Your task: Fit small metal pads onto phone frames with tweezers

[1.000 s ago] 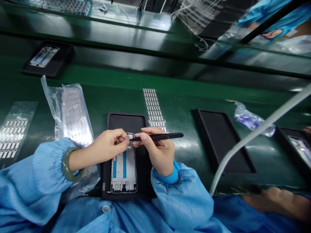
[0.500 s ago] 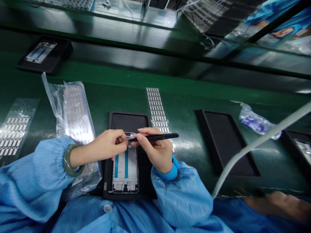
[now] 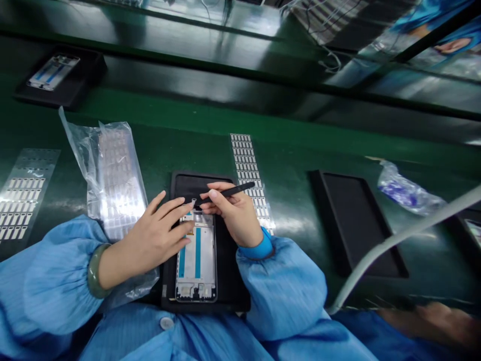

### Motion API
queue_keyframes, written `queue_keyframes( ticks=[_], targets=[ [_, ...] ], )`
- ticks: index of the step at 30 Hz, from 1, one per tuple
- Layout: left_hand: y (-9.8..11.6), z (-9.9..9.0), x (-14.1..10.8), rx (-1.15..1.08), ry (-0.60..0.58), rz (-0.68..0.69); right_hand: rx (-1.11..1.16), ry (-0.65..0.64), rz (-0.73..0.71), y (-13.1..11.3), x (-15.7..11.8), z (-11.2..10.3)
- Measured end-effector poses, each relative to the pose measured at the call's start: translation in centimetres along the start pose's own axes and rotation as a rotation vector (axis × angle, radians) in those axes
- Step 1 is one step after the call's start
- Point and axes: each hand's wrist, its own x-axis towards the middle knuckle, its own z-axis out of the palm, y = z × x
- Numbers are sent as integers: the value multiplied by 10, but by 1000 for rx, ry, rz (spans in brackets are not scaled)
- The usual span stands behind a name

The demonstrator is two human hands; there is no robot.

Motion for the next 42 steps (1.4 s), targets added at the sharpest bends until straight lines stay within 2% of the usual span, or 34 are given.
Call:
queue_keyframes(
  ticks=[5, 26, 42],
  targets=[
    [-3, 12, -3, 27, 22, -11, -65, 50, 2, 6, -1, 2],
    [-5, 10, -1, -27, 53, 14, -186, 81, -56, 8, -6, 6],
    [-6, 11, -2, -55, 32, 6, -207, 84, -69, 9, -7, 7]
  ],
)
